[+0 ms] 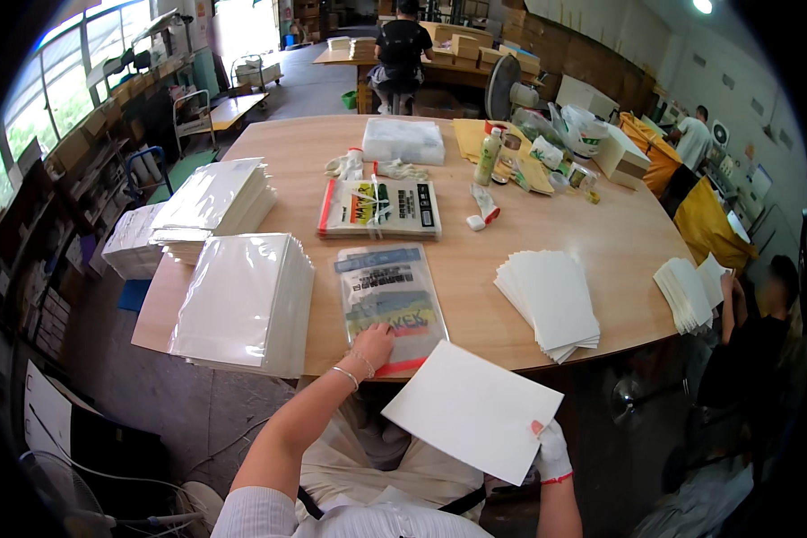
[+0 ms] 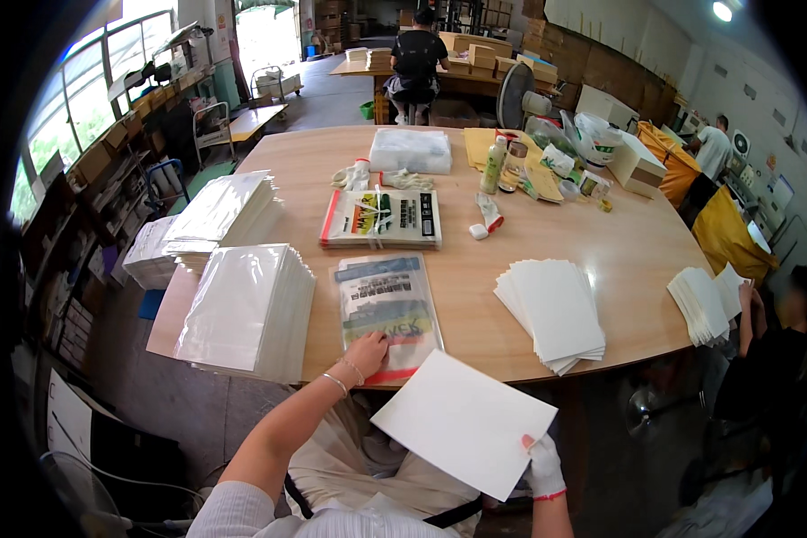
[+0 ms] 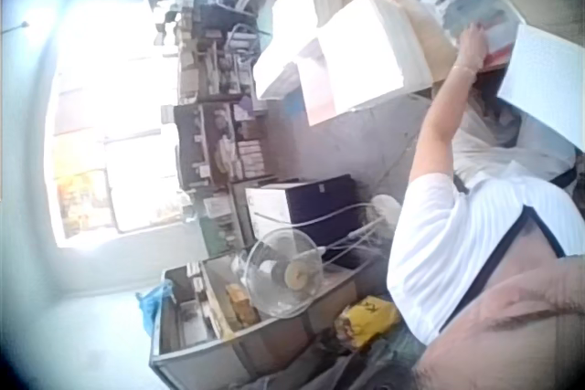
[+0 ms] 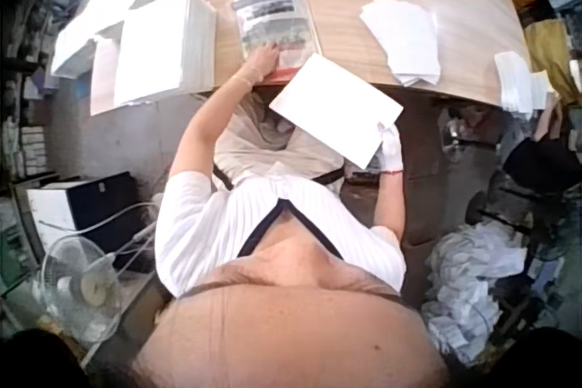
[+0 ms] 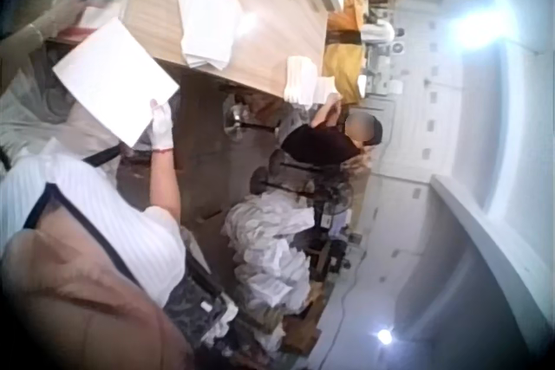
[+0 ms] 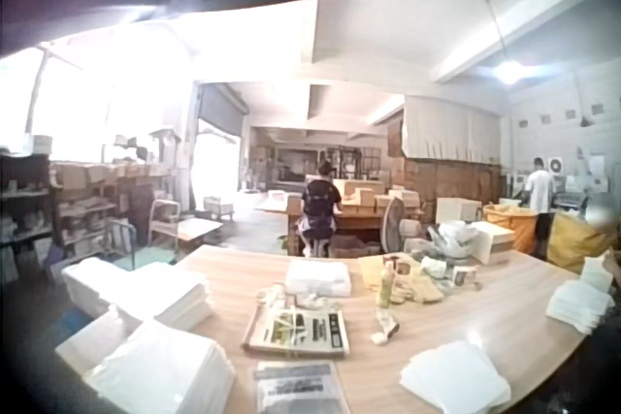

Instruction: The person sits on the floor and repeatedly inserts white book covers into clear plastic sleeves. They pick up a cover, slide it into a sleeve, and place the sleeved item onto a stack on the table.

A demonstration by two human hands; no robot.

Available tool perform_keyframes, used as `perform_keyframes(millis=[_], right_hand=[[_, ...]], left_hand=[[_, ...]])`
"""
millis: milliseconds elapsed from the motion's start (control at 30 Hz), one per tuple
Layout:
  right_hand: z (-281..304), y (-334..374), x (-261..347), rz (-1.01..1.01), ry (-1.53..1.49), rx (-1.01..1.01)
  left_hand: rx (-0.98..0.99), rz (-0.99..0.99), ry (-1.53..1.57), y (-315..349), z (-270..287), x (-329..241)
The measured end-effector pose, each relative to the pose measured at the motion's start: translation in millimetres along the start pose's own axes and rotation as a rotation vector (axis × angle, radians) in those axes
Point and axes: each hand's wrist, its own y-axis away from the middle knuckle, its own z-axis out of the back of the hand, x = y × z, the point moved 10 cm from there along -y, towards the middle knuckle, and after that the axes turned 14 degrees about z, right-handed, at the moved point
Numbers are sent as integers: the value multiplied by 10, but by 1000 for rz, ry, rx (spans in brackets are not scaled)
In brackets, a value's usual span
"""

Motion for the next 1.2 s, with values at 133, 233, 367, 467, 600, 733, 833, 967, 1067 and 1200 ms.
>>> perform_keyframes(millis=[133, 233, 367, 467, 600, 733, 833, 967, 1067, 1200], right_hand=[[-179, 11, -147, -111, 1, 31], [-239, -3, -198, -115, -1, 47], [-361, -69, -353, -146, -67, 57], [-303, -178, -620, -151, -163, -61], [-472, -206, -632, -127, -260, -117], [-507, -104, -753, -152, -234, -219], [-513, -94, -681, -64, -108, -275], [-668, -72, -525, -44, -111, -294], [-632, 37, -619, -130, -182, -381], [-727, 102, -725, -224, -274, -361]], left_hand=[[-138, -67, -152, 161, 97, -128], [-51, 15, -63, -29, 39, -17], [-187, -45, 140, 24, 139, 53], [-364, -157, 165, 242, 370, 143], [-449, 317, 285, 462, 931, 530], [169, 666, 863, 349, 303, 845], [220, 676, 1327, 378, 95, 768], [-40, 513, 1158, 439, 93, 621], [-209, 459, 1080, 658, 336, 273], [-329, 322, 1587, 586, -201, -112]])
